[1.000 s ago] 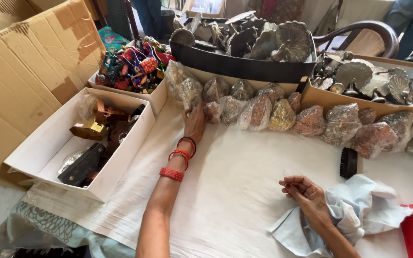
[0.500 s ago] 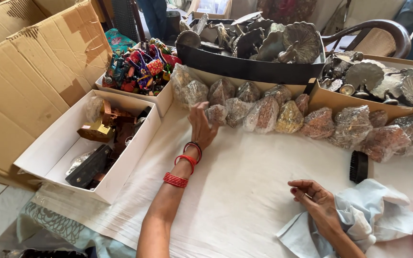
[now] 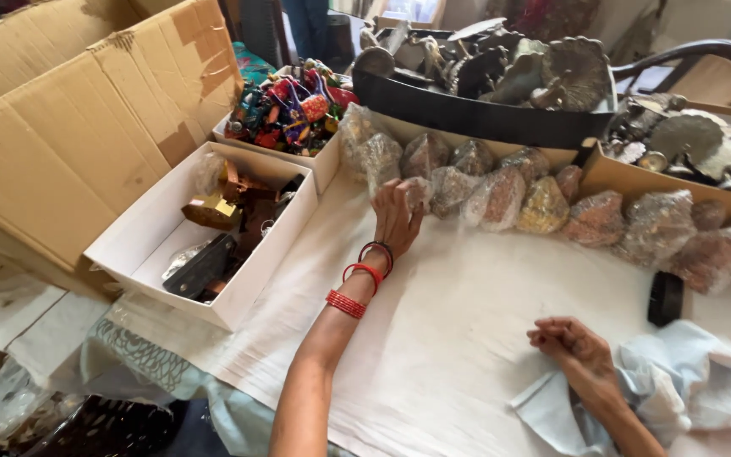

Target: Cleaning and inspecting small metal decorative plaques using a brush.

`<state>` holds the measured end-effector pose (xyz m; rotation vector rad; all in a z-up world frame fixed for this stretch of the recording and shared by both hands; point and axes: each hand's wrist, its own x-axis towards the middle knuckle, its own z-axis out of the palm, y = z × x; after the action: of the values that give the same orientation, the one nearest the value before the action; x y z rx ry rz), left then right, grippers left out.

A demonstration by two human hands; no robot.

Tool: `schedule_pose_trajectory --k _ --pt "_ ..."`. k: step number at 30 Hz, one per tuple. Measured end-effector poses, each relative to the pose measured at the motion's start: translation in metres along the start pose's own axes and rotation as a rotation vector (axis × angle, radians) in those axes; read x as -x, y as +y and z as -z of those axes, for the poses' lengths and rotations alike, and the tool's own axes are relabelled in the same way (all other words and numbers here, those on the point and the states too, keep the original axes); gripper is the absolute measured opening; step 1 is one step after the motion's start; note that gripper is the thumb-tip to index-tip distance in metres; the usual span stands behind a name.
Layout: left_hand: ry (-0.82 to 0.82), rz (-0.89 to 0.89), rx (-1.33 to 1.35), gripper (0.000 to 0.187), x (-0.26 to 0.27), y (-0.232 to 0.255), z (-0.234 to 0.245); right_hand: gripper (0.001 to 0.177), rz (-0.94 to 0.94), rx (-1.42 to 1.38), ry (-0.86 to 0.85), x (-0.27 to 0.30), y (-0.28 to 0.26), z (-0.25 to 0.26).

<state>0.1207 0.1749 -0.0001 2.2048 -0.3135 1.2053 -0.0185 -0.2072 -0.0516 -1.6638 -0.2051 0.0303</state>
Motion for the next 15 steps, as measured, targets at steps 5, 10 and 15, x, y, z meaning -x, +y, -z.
schedule_pose_trajectory --k 5,10,15 --pt "-0.222 -0.205 0.254 0.030 0.033 0.089 0.029 0.031 -0.127 -0.232 0.049 0.016 -0.038 -0.013" --pt "-0.509 -0.284 0.556 0.024 0.067 0.185 0.086 0.050 -0.114 -0.652 -0.078 0.043 -0.085 -0.029" --pt "-0.396 -0.193 0.614 0.030 0.071 0.222 0.110 0.063 -0.068 -0.898 -0.316 0.063 -0.119 -0.038"
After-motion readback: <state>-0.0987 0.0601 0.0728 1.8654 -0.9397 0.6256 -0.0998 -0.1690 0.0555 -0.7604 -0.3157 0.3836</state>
